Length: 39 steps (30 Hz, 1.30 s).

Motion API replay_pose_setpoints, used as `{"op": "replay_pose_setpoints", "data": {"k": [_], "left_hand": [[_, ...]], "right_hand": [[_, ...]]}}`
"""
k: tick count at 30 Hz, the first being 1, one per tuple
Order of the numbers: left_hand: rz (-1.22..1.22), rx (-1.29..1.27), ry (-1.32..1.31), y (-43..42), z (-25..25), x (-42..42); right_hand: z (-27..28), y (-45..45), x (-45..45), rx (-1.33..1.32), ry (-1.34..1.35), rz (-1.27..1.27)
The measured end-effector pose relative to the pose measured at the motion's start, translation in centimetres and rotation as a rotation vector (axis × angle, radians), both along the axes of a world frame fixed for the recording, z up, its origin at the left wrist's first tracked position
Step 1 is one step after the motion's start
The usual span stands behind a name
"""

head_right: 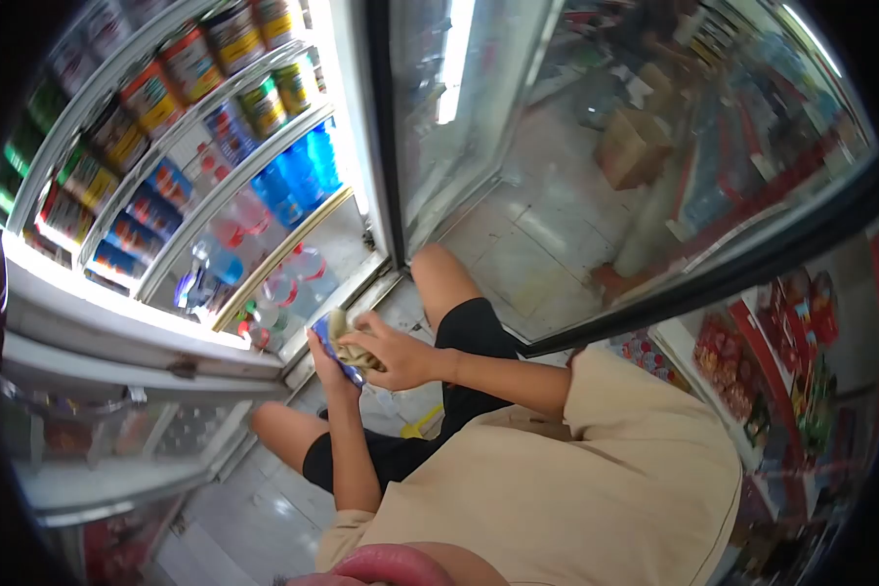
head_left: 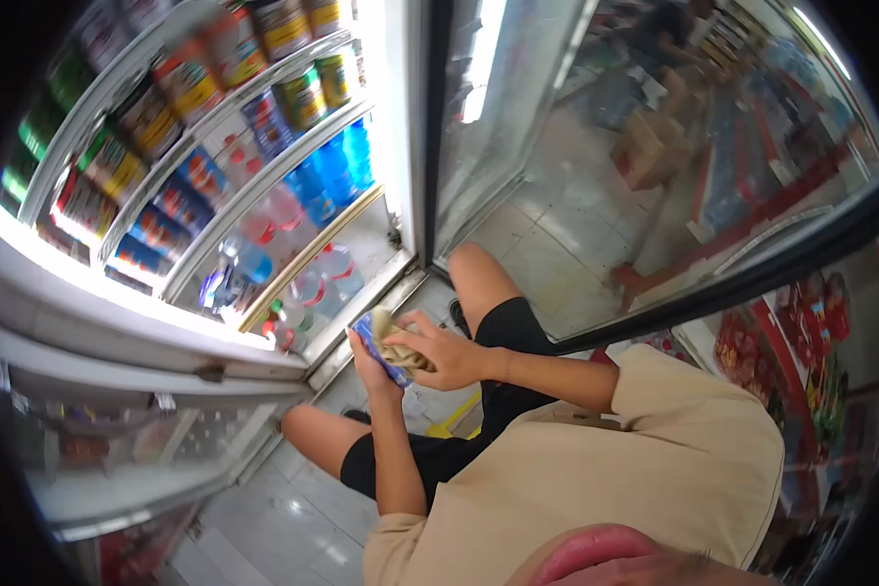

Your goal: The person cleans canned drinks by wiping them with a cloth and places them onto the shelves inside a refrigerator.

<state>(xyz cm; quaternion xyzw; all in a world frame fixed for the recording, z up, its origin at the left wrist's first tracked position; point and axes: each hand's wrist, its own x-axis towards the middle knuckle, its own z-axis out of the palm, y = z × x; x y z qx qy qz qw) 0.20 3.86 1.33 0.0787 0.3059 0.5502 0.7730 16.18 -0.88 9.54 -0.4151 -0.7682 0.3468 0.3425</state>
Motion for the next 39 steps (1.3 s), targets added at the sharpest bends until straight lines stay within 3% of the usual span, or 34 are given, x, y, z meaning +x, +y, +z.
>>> {"op": "replay_pose_setpoints", "data": {"k": [2, 3, 5, 7, 10, 12, 15, 17, 19, 20, 22, 23, 25, 26, 29, 31, 33, 35, 37, 39], "left_hand": [[0.108, 0.095, 0.025, 1.2, -4.3, -1.8], [0.219, -0.025, 0.06, 1.1, -2.2, -1.7], [0.142, 0.054, -0.159, 0.8, -1.7, -2.4], [0.137, 0.081, -0.246, 1.0, -2.7, -2.1], [0.108, 0.021, -0.076, 0.4, -1.7, -0.7], [-0.05, 0.035, -0.137, -0.6, 2.6, 0.1], [-0.043, 0.051, -0.097, -0.5, -0.3, -0.2], [0.133, 0.068, 0.038, 0.1, -0.5, -0.9], [0.14, 0.107, -0.072, 0.9, -2.0, -2.9], [0.234, 0.037, 0.084, 1.2, -1.5, -3.1], [0.21, 0.116, 0.032, 2.0, -2.8, -4.1], [0.172, 0.037, 0.073, 2.0, -2.9, -4.2], [0.17, 0.055, 0.043, 1.3, -1.4, -2.4], [0.046, 0.081, -0.043, 0.9, -1.8, -1.9], [0.073, -0.009, 0.008, -0.7, 1.3, 1.5], [0.068, -0.079, -0.104, 0.1, -2.3, 1.0], [0.163, -0.101, 0.022, 1.2, -5.9, -0.5], [0.145, -0.052, 0.082, 1.2, -3.8, -1.6], [0.326, -0.116, 0.125, 1.8, -2.6, -2.2], [0.289, -0.13, 0.035, 1.9, -2.1, -2.2]], "right_hand": [[0.8, -1.8, 0.4, -0.101, 0.018, 0.091], [1.1, -2.6, 0.5, -0.146, 0.021, 0.115], [1.8, -3.2, 1.3, -0.202, 0.024, 0.185], [2.5, -1.9, 1.9, -0.174, -0.029, 0.117], [3.3, 0.7, 1.1, -0.119, 0.136, -0.067], [3.5, 2.2, 0.5, -0.057, -0.026, -0.021], [1.2, 2.4, 0.1, -0.092, -0.084, 0.076], [1.4, 1.6, 0.8, -0.045, -0.112, 0.058], [2.1, 0.0, 1.6, -0.285, -0.3, 0.194], [2.2, -0.2, 1.9, -0.279, -0.306, 0.153], [2.3, -0.1, 2.8, -0.047, -0.301, 0.213], [2.3, 0.1, 2.7, -0.044, -0.314, 0.175], [2.4, 1.6, 1.8, 0.182, -0.052, -0.081], [1.9, 2.5, 1.1, 0.185, -0.063, -0.102], [0.1, 3.4, -0.2, 0.191, 0.128, -0.102], [-1.0, 1.6, -1.5, 0.062, 0.029, -0.084], [-1.4, -0.7, -1.5, 0.045, -0.013, -0.047], [-1.5, -2.9, -0.6, 0.024, -0.051, -0.004], [-1.2, -4.0, 0.5, -0.027, -0.144, 0.094], [-0.7, -3.5, 0.7, 0.018, -0.114, 0.032]]}}
